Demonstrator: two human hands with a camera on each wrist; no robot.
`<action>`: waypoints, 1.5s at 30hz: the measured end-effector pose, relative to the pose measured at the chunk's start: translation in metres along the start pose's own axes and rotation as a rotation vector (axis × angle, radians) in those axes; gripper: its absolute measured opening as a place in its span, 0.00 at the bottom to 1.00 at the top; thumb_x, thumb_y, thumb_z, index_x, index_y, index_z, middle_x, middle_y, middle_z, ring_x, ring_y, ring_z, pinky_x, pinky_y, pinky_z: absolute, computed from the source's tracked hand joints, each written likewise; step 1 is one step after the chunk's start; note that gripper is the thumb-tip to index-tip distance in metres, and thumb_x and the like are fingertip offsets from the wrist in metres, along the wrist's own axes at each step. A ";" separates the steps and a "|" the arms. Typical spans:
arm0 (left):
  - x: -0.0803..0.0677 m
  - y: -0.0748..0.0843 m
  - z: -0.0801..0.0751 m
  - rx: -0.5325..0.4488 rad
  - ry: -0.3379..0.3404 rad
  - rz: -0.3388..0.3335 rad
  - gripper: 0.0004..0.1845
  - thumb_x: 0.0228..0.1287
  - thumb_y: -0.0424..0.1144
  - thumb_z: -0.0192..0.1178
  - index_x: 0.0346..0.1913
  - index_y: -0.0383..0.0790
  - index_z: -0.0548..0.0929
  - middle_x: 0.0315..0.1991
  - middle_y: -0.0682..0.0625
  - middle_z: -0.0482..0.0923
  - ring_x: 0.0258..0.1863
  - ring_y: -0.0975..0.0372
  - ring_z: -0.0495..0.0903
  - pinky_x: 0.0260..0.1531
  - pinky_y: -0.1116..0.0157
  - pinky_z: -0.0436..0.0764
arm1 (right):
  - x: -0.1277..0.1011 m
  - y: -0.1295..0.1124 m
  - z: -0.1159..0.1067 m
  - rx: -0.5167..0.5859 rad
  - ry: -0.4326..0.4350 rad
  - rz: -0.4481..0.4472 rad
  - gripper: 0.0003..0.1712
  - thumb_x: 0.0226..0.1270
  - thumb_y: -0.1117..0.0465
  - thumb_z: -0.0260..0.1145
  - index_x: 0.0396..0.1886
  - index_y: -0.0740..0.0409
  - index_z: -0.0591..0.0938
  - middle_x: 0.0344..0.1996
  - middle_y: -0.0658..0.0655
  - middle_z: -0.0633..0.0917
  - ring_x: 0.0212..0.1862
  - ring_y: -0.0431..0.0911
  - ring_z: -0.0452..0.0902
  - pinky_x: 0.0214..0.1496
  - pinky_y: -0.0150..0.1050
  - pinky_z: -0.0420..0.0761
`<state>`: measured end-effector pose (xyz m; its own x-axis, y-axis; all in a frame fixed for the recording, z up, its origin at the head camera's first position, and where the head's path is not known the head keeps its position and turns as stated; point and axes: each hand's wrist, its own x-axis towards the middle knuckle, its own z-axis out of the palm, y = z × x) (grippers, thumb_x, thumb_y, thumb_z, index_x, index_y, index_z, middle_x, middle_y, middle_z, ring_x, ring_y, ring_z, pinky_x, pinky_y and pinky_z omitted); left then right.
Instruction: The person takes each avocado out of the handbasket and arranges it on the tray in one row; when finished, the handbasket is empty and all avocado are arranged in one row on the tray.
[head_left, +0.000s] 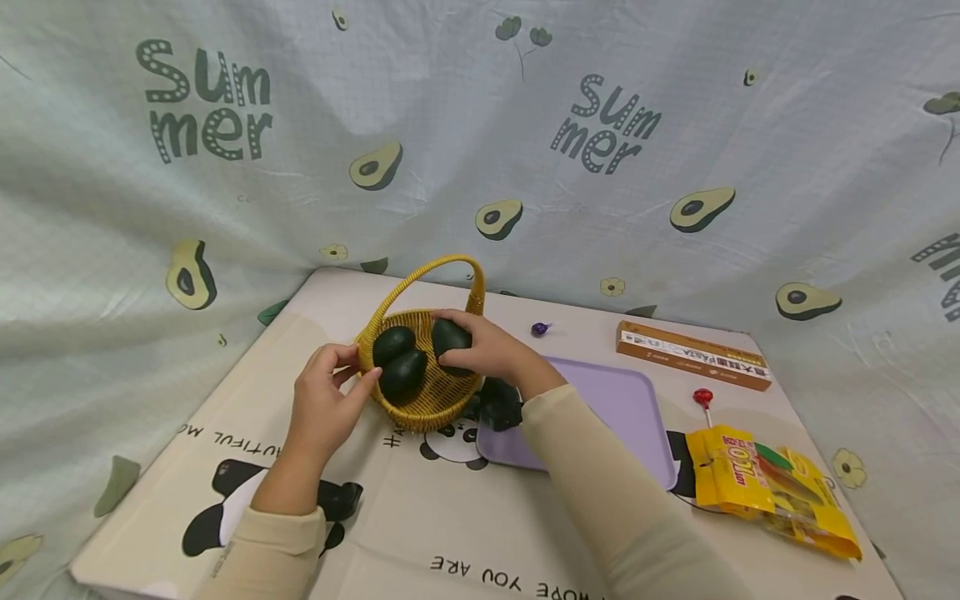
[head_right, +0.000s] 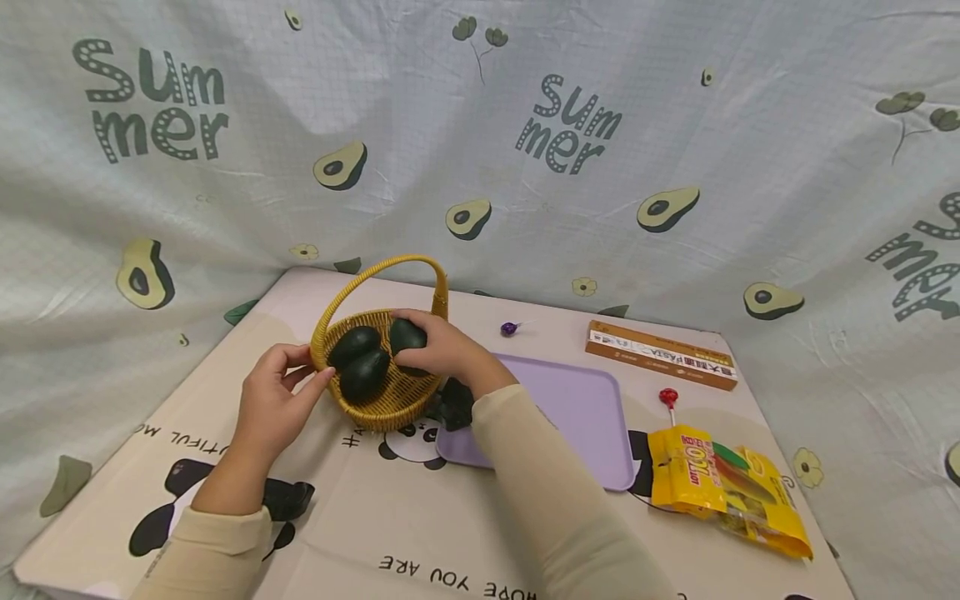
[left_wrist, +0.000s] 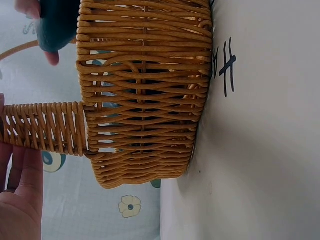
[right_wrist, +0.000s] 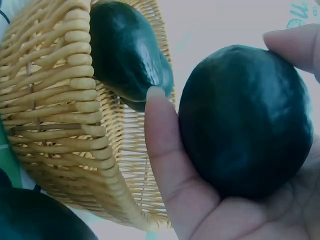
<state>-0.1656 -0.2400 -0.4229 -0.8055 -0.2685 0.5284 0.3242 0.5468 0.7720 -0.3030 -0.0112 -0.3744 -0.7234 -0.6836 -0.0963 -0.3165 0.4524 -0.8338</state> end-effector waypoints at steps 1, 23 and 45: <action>0.000 0.000 0.000 0.000 -0.001 0.001 0.17 0.61 0.28 0.72 0.50 0.30 0.78 0.49 0.42 0.78 0.52 0.55 0.82 0.56 0.63 0.85 | -0.002 0.000 -0.001 0.002 0.002 -0.005 0.43 0.66 0.53 0.71 0.78 0.34 0.65 0.65 0.54 0.75 0.60 0.51 0.76 0.60 0.50 0.86; 0.001 -0.002 0.002 -0.008 -0.003 -0.022 0.17 0.63 0.29 0.71 0.51 0.31 0.78 0.50 0.43 0.78 0.52 0.56 0.82 0.58 0.65 0.84 | -0.038 0.013 -0.013 0.046 0.105 -0.022 0.35 0.63 0.58 0.68 0.69 0.28 0.73 0.63 0.54 0.75 0.54 0.55 0.78 0.49 0.50 0.89; 0.004 -0.003 0.002 -0.016 -0.003 -0.024 0.17 0.63 0.28 0.71 0.51 0.29 0.78 0.50 0.42 0.78 0.51 0.58 0.81 0.58 0.68 0.83 | -0.074 0.039 -0.025 0.021 0.222 -0.027 0.31 0.64 0.55 0.75 0.65 0.31 0.77 0.68 0.50 0.75 0.60 0.54 0.80 0.58 0.53 0.86</action>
<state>-0.1707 -0.2411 -0.4238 -0.8146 -0.2788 0.5087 0.3129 0.5274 0.7899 -0.2769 0.0711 -0.3867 -0.8328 -0.5516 0.0461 -0.3264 0.4221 -0.8457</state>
